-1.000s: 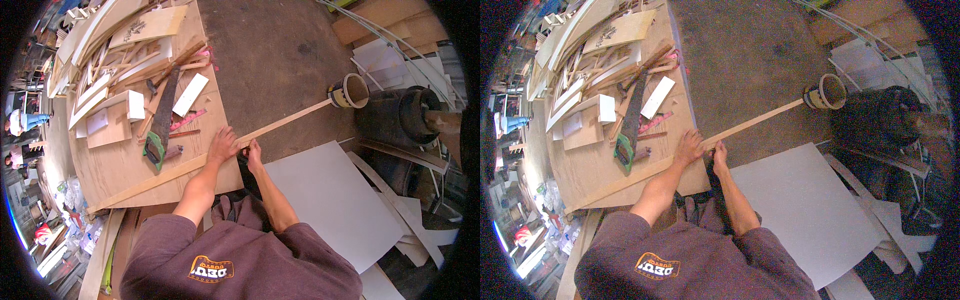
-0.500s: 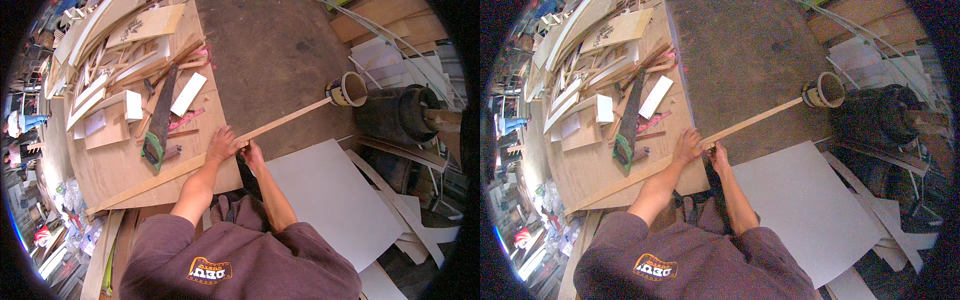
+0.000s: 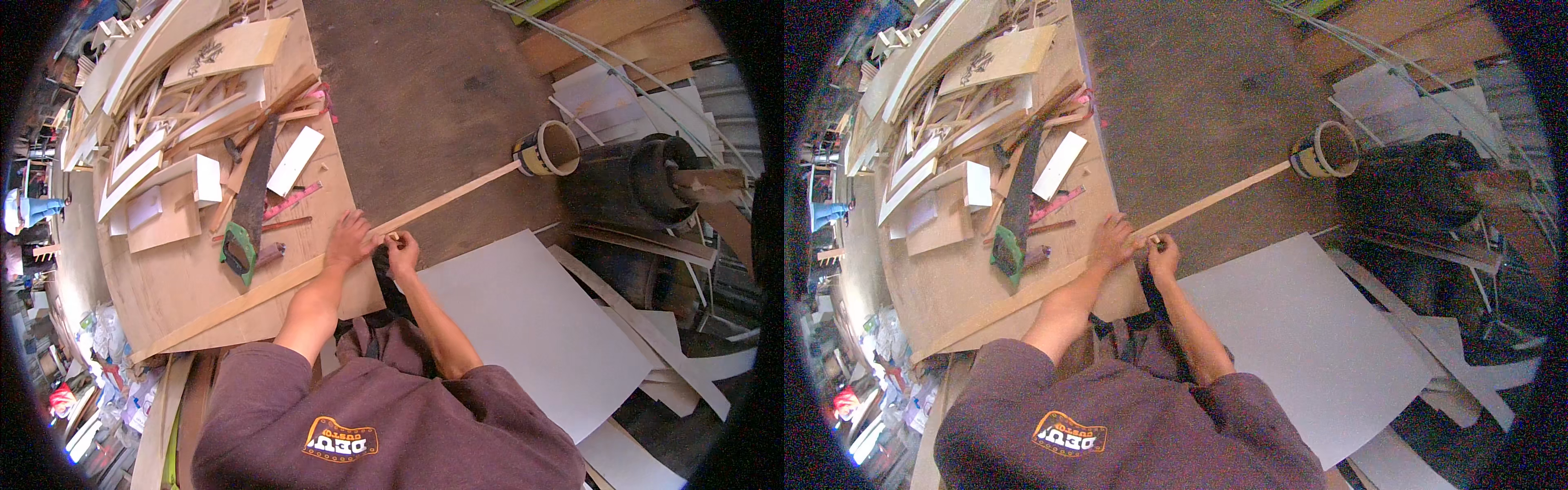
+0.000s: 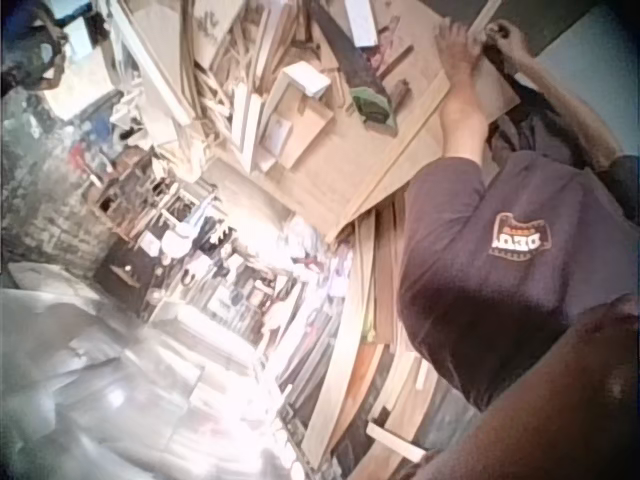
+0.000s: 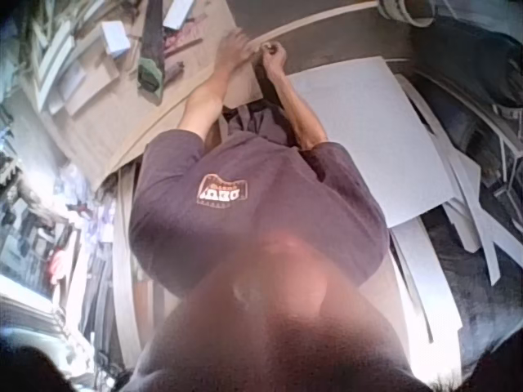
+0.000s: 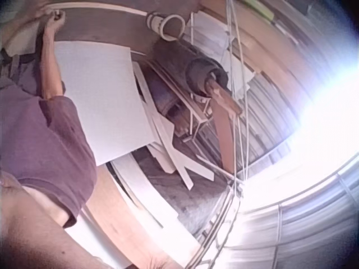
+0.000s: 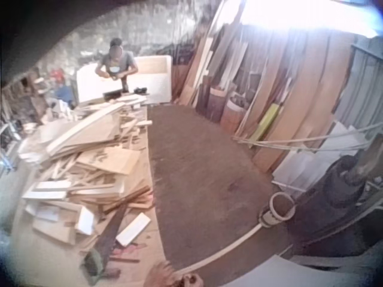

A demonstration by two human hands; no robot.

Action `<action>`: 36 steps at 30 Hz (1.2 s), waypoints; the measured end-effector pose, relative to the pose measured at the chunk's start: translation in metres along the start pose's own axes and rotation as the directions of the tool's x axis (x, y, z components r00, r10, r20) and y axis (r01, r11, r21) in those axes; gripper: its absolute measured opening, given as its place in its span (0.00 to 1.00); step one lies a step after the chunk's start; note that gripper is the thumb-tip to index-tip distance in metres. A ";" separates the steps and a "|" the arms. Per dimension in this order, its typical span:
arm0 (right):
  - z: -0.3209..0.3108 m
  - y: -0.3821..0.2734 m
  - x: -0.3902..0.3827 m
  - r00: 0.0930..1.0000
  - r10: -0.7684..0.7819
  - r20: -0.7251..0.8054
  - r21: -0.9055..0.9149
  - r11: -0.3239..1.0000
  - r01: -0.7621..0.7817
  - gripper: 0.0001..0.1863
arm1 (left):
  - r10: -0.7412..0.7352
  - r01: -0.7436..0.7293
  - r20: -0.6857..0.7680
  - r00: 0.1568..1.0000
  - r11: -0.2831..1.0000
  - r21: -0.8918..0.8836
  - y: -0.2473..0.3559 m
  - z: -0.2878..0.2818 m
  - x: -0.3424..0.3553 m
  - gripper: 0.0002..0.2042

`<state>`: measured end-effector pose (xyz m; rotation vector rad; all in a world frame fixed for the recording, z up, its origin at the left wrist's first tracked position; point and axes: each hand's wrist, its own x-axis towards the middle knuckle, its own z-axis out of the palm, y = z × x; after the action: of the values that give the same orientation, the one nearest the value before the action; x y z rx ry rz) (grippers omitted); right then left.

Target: The person measures a wooden strip with a tape measure and marks it with a pencil. They then use a hand saw to cut the strip at the mark while holding it on a workbench.

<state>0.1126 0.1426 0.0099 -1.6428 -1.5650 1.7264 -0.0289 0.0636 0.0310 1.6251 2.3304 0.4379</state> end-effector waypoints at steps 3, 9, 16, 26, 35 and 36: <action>0.002 -0.005 -0.006 0.988 -0.139 -0.069 -0.210 0.970 0.121 0.14 | 0.019 -0.020 -0.093 0.995 1.000 -0.015 -0.002 0.002 -0.003 0.21; -0.014 0.016 -0.005 0.960 -0.071 -0.271 0.099 0.990 0.101 0.16 | 0.042 -0.044 -0.116 0.992 0.999 -0.015 -0.005 0.001 0.000 0.23; -0.054 -0.021 -0.032 0.994 -0.092 -0.063 0.061 0.993 0.096 0.11 | 0.072 -0.078 -0.083 0.994 0.995 -0.067 0.001 -0.012 -0.007 0.25; -0.021 -0.032 -0.060 0.974 -0.147 -0.172 0.023 0.988 0.153 0.13 | -0.169 0.096 -0.235 0.957 0.951 -0.293 -0.002 -0.026 -0.078 0.20; 0.074 -0.128 -0.171 0.931 -0.348 0.110 -0.003 0.937 0.350 0.14 | -0.424 0.185 0.020 0.905 0.352 -0.918 -0.023 -0.145 -0.160 0.21; 0.083 -0.137 -0.182 0.902 -0.404 0.151 -0.025 0.911 0.412 0.13 | -0.418 0.177 0.043 0.907 0.287 -0.941 -0.028 -0.160 -0.165 0.22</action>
<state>0.0385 0.0081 0.1974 -1.1203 -1.8784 1.6087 -0.0589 -0.1162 0.1748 0.5234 1.7276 1.5683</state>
